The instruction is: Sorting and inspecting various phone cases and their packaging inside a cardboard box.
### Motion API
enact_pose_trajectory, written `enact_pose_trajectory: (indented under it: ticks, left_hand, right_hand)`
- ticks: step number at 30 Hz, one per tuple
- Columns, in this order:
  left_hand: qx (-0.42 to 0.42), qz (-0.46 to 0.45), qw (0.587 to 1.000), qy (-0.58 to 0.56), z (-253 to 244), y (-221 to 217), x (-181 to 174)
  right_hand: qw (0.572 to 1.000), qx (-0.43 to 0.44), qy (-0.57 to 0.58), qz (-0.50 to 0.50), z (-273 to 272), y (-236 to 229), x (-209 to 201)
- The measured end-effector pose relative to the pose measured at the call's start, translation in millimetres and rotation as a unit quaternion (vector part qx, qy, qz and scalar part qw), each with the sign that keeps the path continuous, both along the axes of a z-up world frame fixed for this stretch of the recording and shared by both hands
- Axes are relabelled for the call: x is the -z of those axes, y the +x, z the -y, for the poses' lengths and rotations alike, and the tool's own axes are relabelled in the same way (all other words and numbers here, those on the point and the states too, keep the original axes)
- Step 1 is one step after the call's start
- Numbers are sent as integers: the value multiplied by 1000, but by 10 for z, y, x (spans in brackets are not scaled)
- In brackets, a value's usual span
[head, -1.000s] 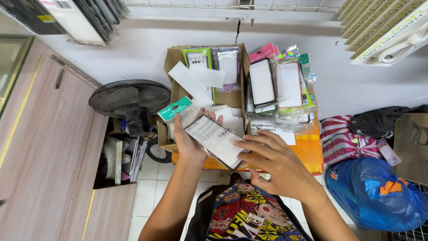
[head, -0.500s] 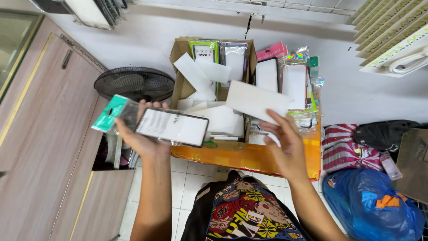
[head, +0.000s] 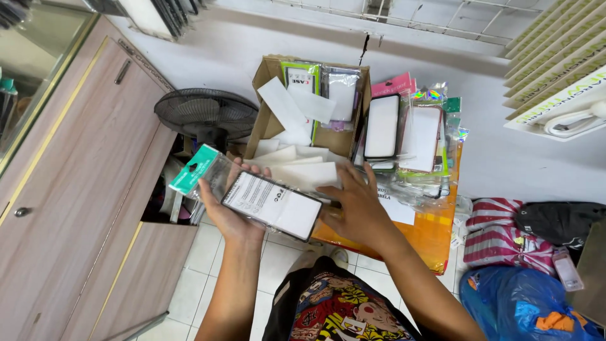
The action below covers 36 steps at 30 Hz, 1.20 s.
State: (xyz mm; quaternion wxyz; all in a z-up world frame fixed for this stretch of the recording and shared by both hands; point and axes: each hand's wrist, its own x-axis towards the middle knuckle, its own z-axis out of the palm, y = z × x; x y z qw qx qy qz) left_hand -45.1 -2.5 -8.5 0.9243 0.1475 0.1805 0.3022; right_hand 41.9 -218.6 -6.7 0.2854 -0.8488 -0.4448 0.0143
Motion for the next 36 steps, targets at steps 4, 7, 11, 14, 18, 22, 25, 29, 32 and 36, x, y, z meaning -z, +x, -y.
enact_pose_trajectory:
  ticks: [4,7,11,14,18,22,25,29,32,36]
  left_hand:
    - [9,11,1000,-4,73,43,-11]
    - [34,20,999,-38,112,105,10]
    - [109,-5,989,-98,224,180,43]
    - [165,-49,979,-105,126,325,-112]
    - [195,-93,975,-55,-245,404,-94]
    - [217,-99,969,-56,-319,429,-119]
    - [269,-97,954,-88,-269,472,-106]
    - [308,-127,935,-121,-330,562,-115]
    - [330,-147,927,-98,-332,626,-154]
    - [365,-108,922,-70,-265,753,-53]
  right_hand:
    - [999,25,-2,-27,201,-29,-142]
    - [987,82,130,-44,356,-165,-281]
    - [984,-30,175,31,348,-377,-480]
    - [980,-51,180,63,342,-480,-410]
    - [979,-4,201,-14,395,-626,-301]
    - [979,35,199,24,145,-715,-681]
    - [981,53,180,46,-69,-721,-710]
    - [987,57,153,7,-185,-786,-589]
    - [985,62,157,-25,-200,-846,-604]
    - [984,81,142,-64,-124,-836,-620]
